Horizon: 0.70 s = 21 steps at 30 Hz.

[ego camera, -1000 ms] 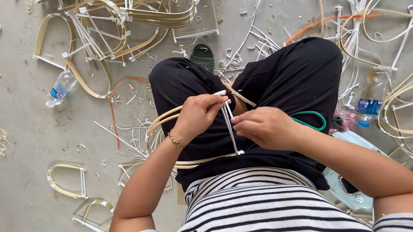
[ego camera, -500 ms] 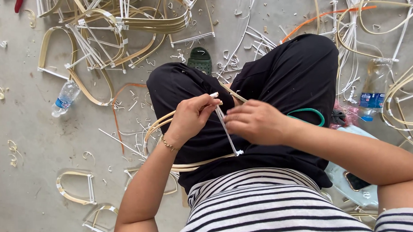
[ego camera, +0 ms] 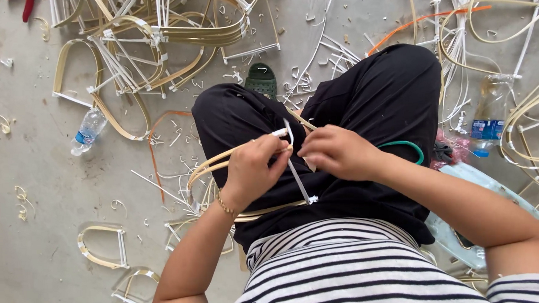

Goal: Assembling and securing curved bamboo or wood strips into frames using plastic ties.

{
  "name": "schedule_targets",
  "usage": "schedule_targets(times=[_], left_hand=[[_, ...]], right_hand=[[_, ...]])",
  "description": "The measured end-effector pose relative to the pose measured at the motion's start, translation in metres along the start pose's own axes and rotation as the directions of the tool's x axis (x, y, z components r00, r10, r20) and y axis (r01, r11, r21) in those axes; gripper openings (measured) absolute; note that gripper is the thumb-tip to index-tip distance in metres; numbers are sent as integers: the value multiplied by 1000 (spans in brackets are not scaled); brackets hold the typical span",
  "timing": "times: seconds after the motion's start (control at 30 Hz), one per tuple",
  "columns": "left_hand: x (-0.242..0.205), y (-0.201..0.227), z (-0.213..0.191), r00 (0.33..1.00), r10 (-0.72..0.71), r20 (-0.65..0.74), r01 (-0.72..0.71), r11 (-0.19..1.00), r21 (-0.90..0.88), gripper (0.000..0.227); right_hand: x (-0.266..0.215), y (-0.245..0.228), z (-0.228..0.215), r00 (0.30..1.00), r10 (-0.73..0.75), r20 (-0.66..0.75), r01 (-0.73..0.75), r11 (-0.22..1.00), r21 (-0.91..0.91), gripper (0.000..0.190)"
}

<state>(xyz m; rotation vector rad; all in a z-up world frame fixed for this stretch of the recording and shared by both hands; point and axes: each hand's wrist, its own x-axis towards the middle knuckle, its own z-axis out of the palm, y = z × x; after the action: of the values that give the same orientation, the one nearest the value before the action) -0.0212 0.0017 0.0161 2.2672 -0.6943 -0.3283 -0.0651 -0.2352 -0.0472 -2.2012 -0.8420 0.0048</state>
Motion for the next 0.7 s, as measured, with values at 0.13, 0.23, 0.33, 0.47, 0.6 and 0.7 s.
schedule_targets(times=[0.13,0.23,0.33,0.47,0.6,0.7], left_hand=[[-8,19,-7,980,187,-68,-182,980,81,12],[-14,26,-8,975,208,-73,-202,975,92,12],[-16,28,-9,977,201,-67,-194,977,93,12],[-15,27,-8,976,206,-77,-201,977,68,12],[-15,23,-7,978,190,-91,-186,981,53,12],[-12,23,-8,976,188,-111,-184,982,48,13]], right_hand=[[1,6,21,828,476,298,-489,352,798,23],[12,-2,22,747,473,468,-478,-107,872,25],[13,-4,26,734,446,512,-420,-293,859,21],[4,-2,40,753,413,512,-305,-470,828,13],[0,-7,39,789,454,414,-212,-431,877,12],[3,-9,34,818,455,352,-150,-422,894,13]])
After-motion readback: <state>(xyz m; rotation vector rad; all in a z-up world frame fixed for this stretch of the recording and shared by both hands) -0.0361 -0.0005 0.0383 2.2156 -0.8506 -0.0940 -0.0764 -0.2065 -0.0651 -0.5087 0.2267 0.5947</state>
